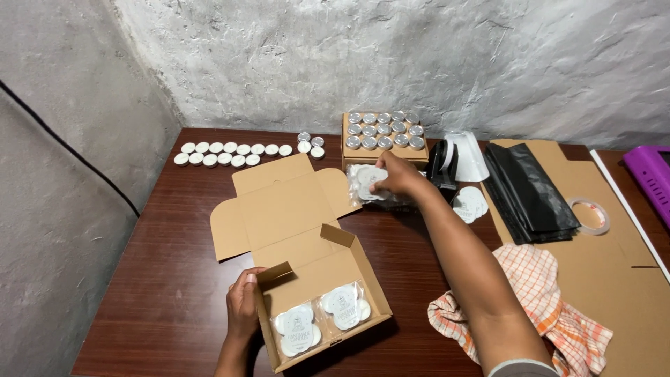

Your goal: The person folds a cardboard box, places packaged tea light candles into it, closes the box, and then inserts the box into a black plastic bag before sealing it with tape.

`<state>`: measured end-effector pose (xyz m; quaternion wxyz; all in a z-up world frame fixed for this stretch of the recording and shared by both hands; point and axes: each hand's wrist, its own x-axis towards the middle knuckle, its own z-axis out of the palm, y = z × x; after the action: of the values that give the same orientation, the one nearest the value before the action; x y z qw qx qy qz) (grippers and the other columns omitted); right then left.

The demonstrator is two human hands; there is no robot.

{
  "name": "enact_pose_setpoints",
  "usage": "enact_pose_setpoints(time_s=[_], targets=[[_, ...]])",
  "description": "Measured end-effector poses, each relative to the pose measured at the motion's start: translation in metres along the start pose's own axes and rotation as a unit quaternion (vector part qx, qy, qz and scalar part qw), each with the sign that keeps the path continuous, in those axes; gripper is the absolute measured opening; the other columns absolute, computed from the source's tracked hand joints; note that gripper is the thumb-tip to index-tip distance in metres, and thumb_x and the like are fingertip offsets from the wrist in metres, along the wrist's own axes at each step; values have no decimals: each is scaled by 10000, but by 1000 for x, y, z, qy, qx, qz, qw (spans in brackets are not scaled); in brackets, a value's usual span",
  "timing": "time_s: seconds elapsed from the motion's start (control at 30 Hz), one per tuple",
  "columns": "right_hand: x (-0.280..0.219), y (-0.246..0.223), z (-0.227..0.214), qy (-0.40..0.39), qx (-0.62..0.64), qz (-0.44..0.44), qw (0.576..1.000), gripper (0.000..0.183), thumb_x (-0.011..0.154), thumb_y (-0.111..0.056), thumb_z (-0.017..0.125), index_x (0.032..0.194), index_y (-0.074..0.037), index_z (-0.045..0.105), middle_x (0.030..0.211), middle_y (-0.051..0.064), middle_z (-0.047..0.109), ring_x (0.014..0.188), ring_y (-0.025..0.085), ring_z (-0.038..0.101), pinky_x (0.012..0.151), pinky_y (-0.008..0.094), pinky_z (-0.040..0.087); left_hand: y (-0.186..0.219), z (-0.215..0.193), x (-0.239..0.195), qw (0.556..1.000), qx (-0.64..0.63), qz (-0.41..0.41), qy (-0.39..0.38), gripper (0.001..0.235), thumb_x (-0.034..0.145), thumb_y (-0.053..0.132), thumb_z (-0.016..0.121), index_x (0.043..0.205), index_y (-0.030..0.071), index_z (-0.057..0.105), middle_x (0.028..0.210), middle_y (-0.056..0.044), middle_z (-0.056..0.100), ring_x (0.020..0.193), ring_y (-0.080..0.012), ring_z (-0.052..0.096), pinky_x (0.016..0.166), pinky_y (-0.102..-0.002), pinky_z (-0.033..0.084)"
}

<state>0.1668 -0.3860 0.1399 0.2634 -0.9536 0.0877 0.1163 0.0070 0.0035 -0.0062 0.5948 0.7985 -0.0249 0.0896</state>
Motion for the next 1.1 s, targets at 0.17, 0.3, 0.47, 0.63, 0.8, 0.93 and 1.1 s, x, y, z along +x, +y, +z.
enact_pose_setpoints(time_s=[0.17, 0.3, 0.47, 0.63, 0.8, 0.93, 1.1], targets=[[-19, -1, -4, -7, 134, -24, 991, 284, 880, -148, 801, 1068, -178, 590, 1200, 71, 695, 917, 211, 681, 665, 315, 517, 13, 0, -1, 1000, -2, -8, 8, 463, 985, 350, 379, 1041, 105, 767, 944, -31, 787, 925, -195, 705, 848, -313, 476], [-7, 17, 11, 38, 183, -124, 974, 439, 742, -295, 890, 1124, -189, 700, 1099, 32, 673, 1016, 155, 610, 850, 296, 475, 8, 1, 1, 999, -27, 24, 0, 489, 983, 371, 382, 1031, 56, 753, 974, -76, 794, 943, -223, 735, 815, -322, 532], [-79, -42, 38, -58, 310, -175, 933, 397, 728, -89, 893, 1100, -44, 763, 995, 84, 763, 826, 137, 671, 725, 274, 567, 18, 0, 2, 999, -46, 15, 13, 458, 974, 364, 409, 1010, 63, 753, 858, -139, 768, 808, -268, 717, 751, -388, 541], [-111, -69, 96, -122, 302, -199, 924, 418, 703, -78, 912, 1101, -47, 790, 976, 112, 784, 674, 127, 634, 597, 288, 579, 16, -1, 1, 998, -63, 19, 12, 422, 966, 320, 420, 1011, 68, 755, 762, -173, 743, 706, -287, 681, 709, -433, 548], [-106, -79, 145, -161, 288, -195, 924, 364, 732, -55, 891, 1071, -25, 760, 965, 170, 758, 506, 169, 679, 421, 271, 578, 9, 0, 2, 997, -61, 35, 11, 409, 962, 309, 415, 1027, 78, 746, 712, -143, 707, 669, -270, 643, 683, -407, 528], [-111, -82, 169, -199, 313, -142, 918, 343, 792, -24, 835, 1110, 14, 713, 970, 212, 727, 536, 207, 707, 436, 279, 606, 8, 0, 2, 997, -57, 41, 7, 430, 971, 318, 389, 1029, 90, 749, 711, -158, 705, 677, -283, 652, 680, -413, 527], [-101, -76, 199, -237, 299, -118, 917, 305, 855, 3, 763, 1143, 60, 680, 946, 244, 675, 542, 242, 725, 438, 310, 652, 20, 0, -1, 997, -53, 50, 16, 417, 966, 301, 402, 1031, 72, 744, 711, -185, 707, 659, -286, 636, 661, -418, 513]])
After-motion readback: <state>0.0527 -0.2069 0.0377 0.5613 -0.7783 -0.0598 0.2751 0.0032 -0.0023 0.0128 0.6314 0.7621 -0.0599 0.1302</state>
